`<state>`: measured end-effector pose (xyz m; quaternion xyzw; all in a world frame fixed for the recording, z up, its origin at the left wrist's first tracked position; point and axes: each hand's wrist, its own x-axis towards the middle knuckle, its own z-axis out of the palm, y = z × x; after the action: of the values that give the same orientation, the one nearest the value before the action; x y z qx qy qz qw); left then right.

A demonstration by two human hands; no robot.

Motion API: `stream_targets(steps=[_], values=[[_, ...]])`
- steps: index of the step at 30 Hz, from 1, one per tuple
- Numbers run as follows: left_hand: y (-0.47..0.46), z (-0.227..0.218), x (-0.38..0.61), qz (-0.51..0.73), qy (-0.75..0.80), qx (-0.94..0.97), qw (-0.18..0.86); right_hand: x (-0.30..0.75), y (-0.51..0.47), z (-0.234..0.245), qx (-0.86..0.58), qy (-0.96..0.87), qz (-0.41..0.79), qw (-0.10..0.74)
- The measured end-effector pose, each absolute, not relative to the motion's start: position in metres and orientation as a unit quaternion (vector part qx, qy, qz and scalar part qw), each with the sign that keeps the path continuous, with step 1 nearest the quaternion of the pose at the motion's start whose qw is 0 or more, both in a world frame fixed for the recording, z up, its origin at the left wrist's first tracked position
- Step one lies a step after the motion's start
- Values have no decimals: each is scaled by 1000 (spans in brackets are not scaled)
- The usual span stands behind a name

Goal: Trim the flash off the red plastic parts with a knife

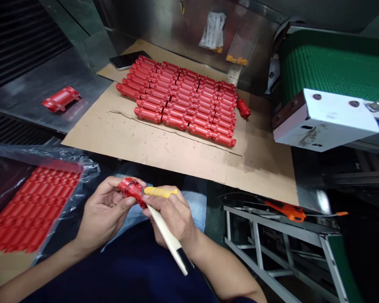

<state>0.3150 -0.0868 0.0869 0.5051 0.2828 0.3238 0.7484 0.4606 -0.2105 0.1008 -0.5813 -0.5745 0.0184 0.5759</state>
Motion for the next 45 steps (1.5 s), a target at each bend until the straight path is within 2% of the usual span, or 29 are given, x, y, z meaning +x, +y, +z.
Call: stream_targets(steps=[14, 21, 23, 26, 28, 33, 36, 40, 43, 45], values=[[-87, 92, 316, 320, 278, 516, 744, 465, -210, 103, -577, -588, 21, 566], [-89, 96, 320, 333, 280, 537, 723, 476, -214, 97, -560, -641, 75, 519], [-89, 95, 319, 325, 291, 521, 733, 478, -215, 95, -564, -597, 107, 559], [-87, 91, 315, 303, 292, 489, 764, 478, -217, 94, -564, -433, 183, 679], [-86, 89, 313, 295, 285, 477, 777, 477, -218, 97, -563, -379, 200, 707], [-85, 91, 315, 320, 286, 511, 745, 473, -218, 103, -588, -521, 127, 605], [-86, 91, 315, 324, 276, 520, 741, 470, -217, 104, -563, -572, 70, 592], [-84, 91, 314, 315, 259, 492, 769, 471, -220, 105, -610, -529, 56, 587], [-81, 95, 313, 244, 233, 432, 837, 479, -219, 109, -666, -448, 88, 590], [-79, 98, 312, 183, 229, 408, 865, 486, -214, 112, -673, -397, 195, 593]])
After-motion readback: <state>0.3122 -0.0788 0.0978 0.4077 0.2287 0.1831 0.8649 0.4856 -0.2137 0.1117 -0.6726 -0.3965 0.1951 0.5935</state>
